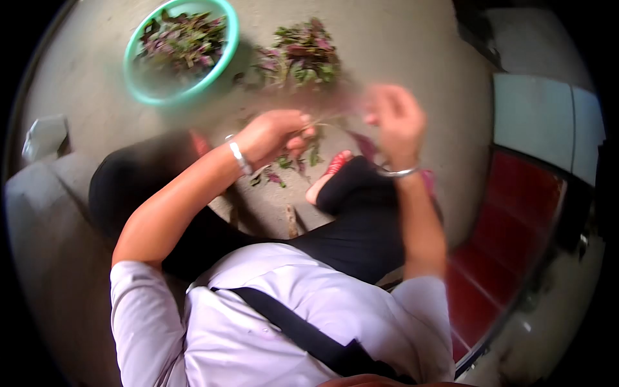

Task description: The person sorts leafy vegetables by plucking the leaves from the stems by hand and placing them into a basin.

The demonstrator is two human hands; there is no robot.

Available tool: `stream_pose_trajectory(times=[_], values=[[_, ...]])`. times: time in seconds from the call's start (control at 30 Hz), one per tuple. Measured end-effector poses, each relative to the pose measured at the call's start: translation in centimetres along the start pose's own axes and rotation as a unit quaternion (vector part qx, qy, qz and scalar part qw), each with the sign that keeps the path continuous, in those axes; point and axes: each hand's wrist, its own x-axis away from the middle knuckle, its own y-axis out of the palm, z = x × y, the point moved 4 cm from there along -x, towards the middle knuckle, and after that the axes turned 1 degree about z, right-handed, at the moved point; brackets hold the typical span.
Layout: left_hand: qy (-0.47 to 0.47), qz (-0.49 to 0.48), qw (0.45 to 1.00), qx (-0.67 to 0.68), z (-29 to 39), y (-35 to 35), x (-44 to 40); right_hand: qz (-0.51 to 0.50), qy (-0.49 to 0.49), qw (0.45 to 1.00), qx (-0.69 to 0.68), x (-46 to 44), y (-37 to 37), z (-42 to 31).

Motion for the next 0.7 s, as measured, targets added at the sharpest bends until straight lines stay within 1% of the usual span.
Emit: stream_pose_trajectory(times=[0.03,0.1,0.13,0.17,0.2,0.27,0.3,0.33,0.37,0.43,0.5,0.57,0.63,0.67,0.7], values=[[0.0,-0.012,1.0,-0.022,-0.1,-0.4,0.0,0.045,-0.002,0.999,0.003,-0.6,-1.2,0.3],[0.027,0.064,0.997,-0.03,0.4,-1.0,0.1,0.083,-0.034,0.996,0.027,-1.9,-3.8,0.9],[0.085,0.127,0.987,-0.057,0.3,-2.5,-0.6,0.054,-0.01,0.998,0.041,-2.0,-3.6,1.2],[0.129,0.144,0.975,-0.11,0.8,-3.8,-1.2,0.027,0.014,0.998,0.056,-1.7,-3.5,1.4],[0.201,0.172,0.947,-0.183,1.1,-6.2,-2.5,0.001,0.038,0.997,0.073,-1.5,-3.4,1.8],[0.271,0.239,0.892,-0.272,2.9,-8.3,-2.2,-0.083,0.047,0.988,0.123,-0.2,-1.4,3.4],[0.27,0.287,0.886,-0.246,4.7,-7.9,-1.2,-0.121,0.053,0.98,0.147,0.6,-0.3,4.4],[0.269,0.333,0.877,-0.217,6.5,-7.6,-0.1,-0.174,0.017,0.959,0.223,1.5,0.7,4.8],[0.262,0.382,0.875,-0.141,7.6,-7.5,0.7,-0.224,-0.017,0.928,0.298,2.4,1.6,5.2],[0.272,0.451,0.826,-0.203,9.7,-10.8,1.0,-0.353,-0.072,0.877,0.318,4.1,3.3,6.5],[0.318,0.458,0.82,-0.129,11.6,-11.9,1.8,-0.429,-0.062,0.845,0.313,6.0,4.3,7.7],[0.303,0.514,0.79,-0.139,13.5,-20.4,1.6,-0.458,-0.019,0.816,0.353,7.3,4.7,8.6],[0.219,0.573,0.786,-0.086,14.1,-18.7,2.5,-0.487,0.035,0.79,0.372,7.2,5.2,8.2],[0.199,0.572,0.783,-0.141,14.0,-20.5,2.4,-0.474,0.072,0.81,0.338,7.1,5.1,9.4],[0.197,0.561,0.792,-0.142,13.3,-20.9,2.0,-0.469,0.074,0.82,0.319,6.8,5.1,11.3]])
